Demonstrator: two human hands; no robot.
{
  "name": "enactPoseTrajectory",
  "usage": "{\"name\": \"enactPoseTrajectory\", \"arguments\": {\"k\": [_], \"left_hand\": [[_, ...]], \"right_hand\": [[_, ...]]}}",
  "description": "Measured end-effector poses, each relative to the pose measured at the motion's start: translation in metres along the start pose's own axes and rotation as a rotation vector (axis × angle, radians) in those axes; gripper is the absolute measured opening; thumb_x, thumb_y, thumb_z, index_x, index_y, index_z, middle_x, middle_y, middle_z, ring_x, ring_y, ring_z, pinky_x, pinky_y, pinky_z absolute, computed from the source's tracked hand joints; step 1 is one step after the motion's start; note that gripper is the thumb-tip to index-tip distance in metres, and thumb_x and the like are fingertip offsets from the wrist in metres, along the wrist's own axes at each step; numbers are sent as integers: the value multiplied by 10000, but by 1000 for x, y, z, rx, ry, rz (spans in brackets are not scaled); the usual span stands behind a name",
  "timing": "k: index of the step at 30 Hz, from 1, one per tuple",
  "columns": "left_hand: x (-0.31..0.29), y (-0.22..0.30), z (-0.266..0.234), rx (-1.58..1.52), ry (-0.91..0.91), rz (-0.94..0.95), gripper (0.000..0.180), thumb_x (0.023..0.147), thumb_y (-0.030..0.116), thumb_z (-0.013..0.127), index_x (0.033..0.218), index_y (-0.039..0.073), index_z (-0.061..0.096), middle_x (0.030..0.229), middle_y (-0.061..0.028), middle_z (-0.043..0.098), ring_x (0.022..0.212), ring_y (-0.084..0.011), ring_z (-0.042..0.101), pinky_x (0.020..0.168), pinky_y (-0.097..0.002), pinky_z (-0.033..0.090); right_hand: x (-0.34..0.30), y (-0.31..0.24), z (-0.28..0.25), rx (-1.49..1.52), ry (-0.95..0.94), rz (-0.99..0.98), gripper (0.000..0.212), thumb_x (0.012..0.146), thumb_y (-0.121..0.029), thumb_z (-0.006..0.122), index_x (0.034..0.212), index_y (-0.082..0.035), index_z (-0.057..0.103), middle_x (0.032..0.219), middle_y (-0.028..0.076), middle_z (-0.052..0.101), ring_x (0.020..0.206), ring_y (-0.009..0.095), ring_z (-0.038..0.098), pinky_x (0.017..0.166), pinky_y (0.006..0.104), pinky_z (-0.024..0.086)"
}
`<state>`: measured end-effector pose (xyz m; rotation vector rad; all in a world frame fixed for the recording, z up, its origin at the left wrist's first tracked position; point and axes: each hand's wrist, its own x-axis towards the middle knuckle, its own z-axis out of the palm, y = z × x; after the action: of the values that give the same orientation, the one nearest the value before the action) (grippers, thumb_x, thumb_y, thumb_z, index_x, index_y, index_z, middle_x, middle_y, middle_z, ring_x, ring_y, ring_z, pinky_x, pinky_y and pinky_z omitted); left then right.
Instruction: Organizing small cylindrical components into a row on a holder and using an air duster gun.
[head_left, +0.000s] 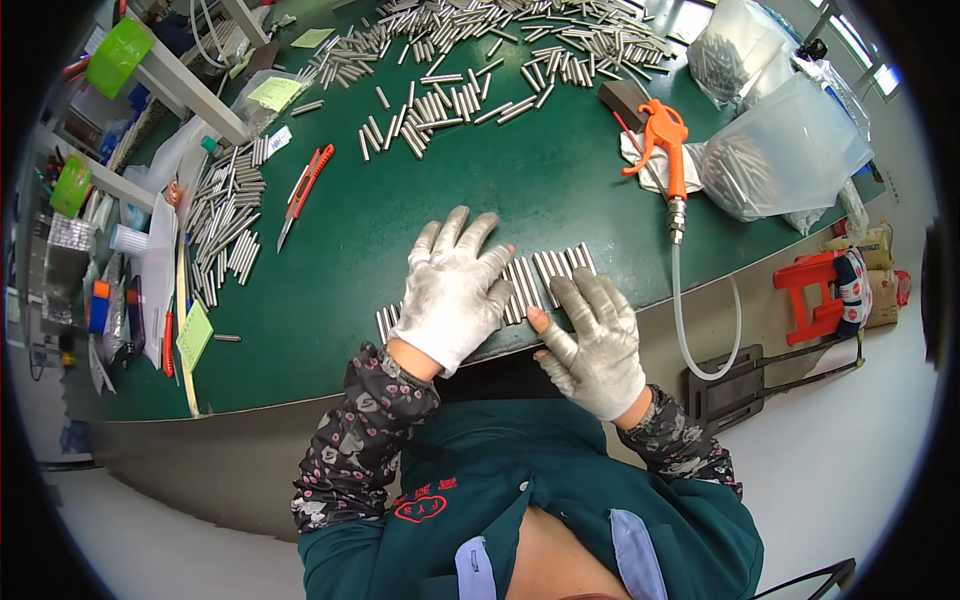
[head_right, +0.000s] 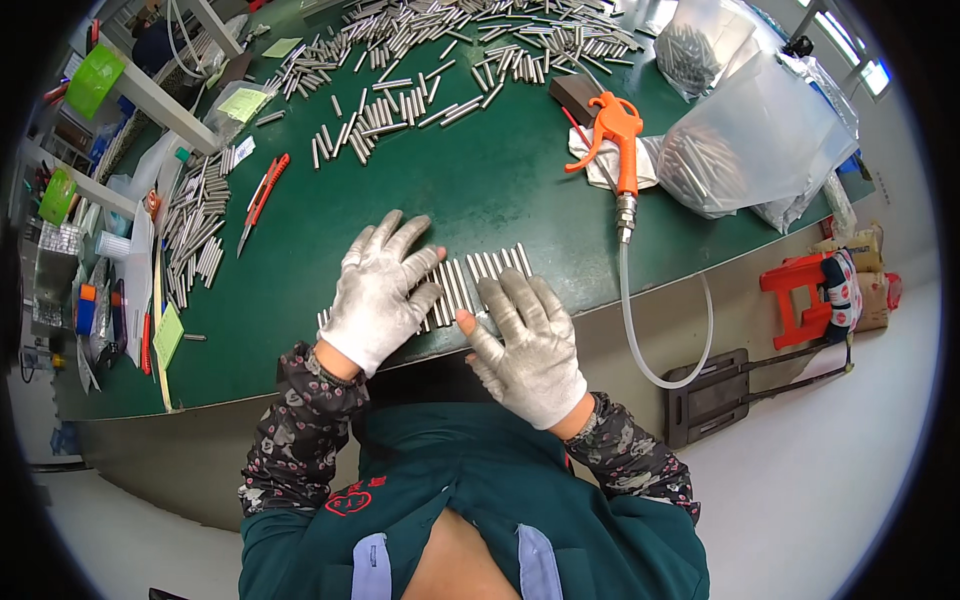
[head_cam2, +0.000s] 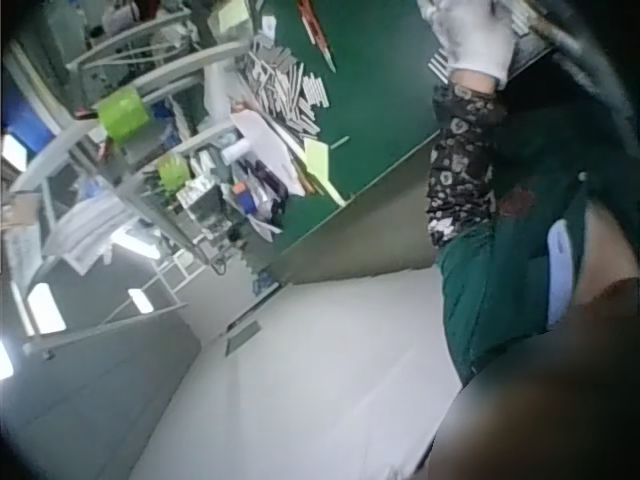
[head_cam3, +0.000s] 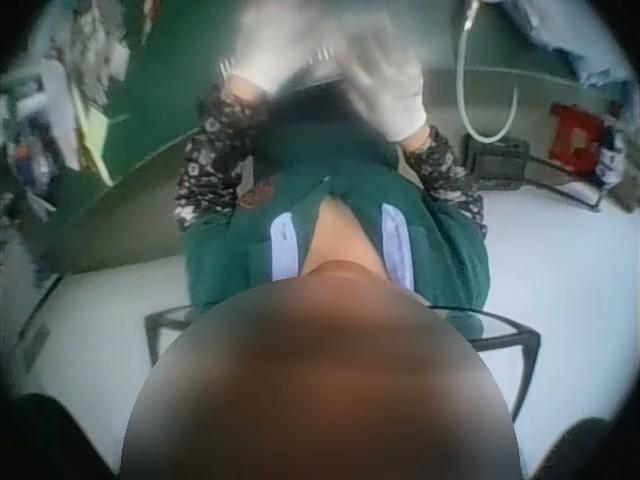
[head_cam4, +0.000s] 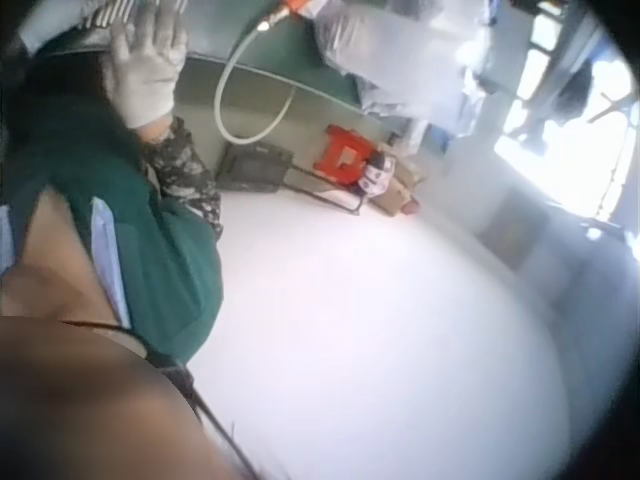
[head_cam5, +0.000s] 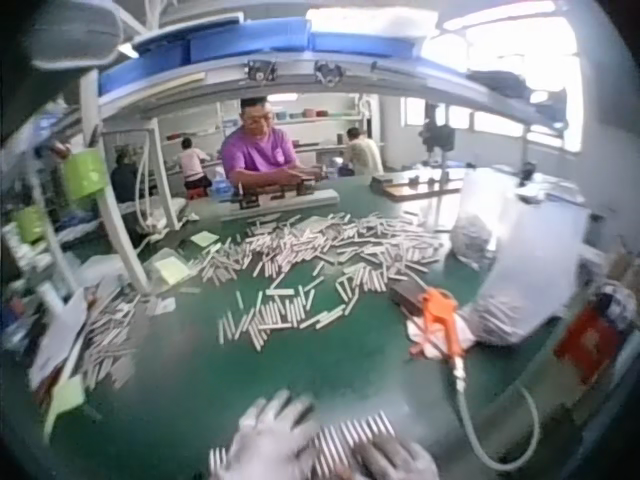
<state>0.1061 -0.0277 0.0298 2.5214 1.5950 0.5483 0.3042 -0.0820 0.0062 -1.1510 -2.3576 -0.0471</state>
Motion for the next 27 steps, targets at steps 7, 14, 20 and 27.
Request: {"name": "enactPoseTrajectory", "arguments": {"k": [7, 14, 20, 27], "left_hand": [[3, -7, 5, -97, 12, 78, 264, 777, 185, 696, 1038, 145, 690, 1354, -97, 511, 1333, -332, 380, 1120, -498, 251], [8, -8, 1, -336, 200, 166, 240, 723, 41, 722, 951, 53, 650, 1078, -106, 644, 1009, -308, 604, 874, -388, 489], [10, -2, -8, -603, -17, -102, 123, 769, 68, 685, 867, 27, 622, 825, -102, 653, 773, -277, 637, 697, -342, 503], [1, 9, -24, -963, -10, -343, 115, 878, 97, 638, 961, 28, 597, 800, -4, 608, 731, -78, 560, 683, -241, 471]], "right_hand": [[-4, 2, 8, 38, 56, -20, 696, 653, -210, 723, 1313, -210, 503, 1263, 161, 502, 1179, 372, 468, 980, 527, 392], [-8, 2, 13, 56, 122, -14, 664, 614, -185, 737, 1248, -174, 540, 1230, 160, 523, 1150, 369, 494, 974, 523, 407], [-1, 0, -2, 102, 118, -59, 555, 683, -194, 723, 1206, -115, 556, 1156, 157, 570, 1079, 347, 540, 916, 488, 443], [39, -17, -14, 484, 272, 270, 371, 802, -241, 685, 1099, -45, 580, 797, 124, 619, 733, 304, 612, 616, 394, 483]]}}
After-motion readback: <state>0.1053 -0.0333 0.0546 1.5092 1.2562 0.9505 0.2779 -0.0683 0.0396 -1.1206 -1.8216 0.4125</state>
